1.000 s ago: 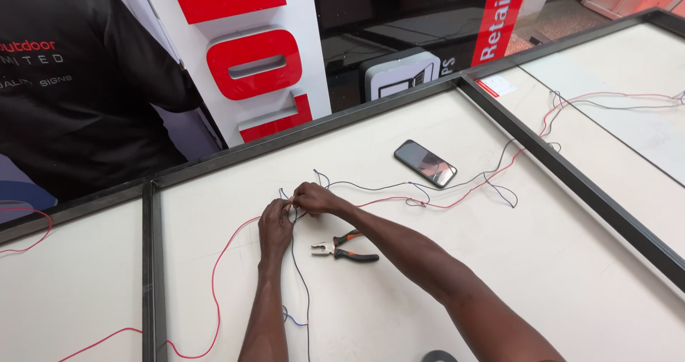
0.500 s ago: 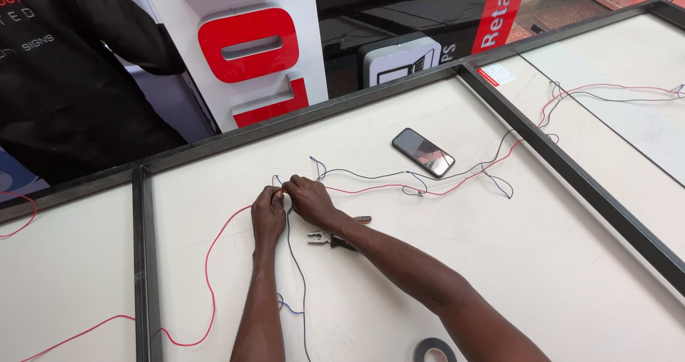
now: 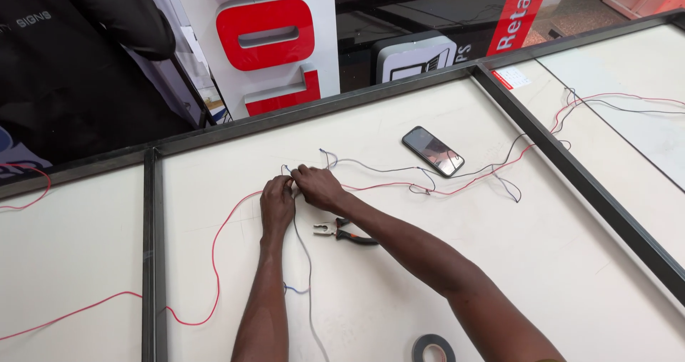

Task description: The person strips the insulation from the ends of red and black wires using pliers and then twists the exposed copper strands together by hand. This process is repeated for multiple wire pairs on a white work surface.

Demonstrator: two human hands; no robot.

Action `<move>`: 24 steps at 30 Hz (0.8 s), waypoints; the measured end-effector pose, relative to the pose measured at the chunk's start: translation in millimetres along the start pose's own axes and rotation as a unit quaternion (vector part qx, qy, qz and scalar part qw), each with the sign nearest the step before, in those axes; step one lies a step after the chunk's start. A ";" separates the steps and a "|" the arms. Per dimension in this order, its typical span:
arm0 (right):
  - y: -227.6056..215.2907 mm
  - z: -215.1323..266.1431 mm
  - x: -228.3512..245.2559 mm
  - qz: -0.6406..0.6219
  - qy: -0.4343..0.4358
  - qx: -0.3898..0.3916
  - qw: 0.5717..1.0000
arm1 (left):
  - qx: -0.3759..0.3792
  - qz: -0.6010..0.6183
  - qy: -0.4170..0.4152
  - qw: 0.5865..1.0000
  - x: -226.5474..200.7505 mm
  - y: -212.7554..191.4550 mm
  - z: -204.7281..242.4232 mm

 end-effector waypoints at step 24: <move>-8.8 15.3 -1.0 -0.142 0.035 -0.081 0.986 | 0.010 0.018 -0.043 0.999 -9.7 -7.3 -2.0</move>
Point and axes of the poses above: each hand's wrist, its own z-axis away from the middle knuckle, its own y-axis out of the palm, x = y × z, the point moved 4 cm from there along -z, towards the middle knuckle, and after that the axes turned 13 degrees about y, right-handed, at the moved point
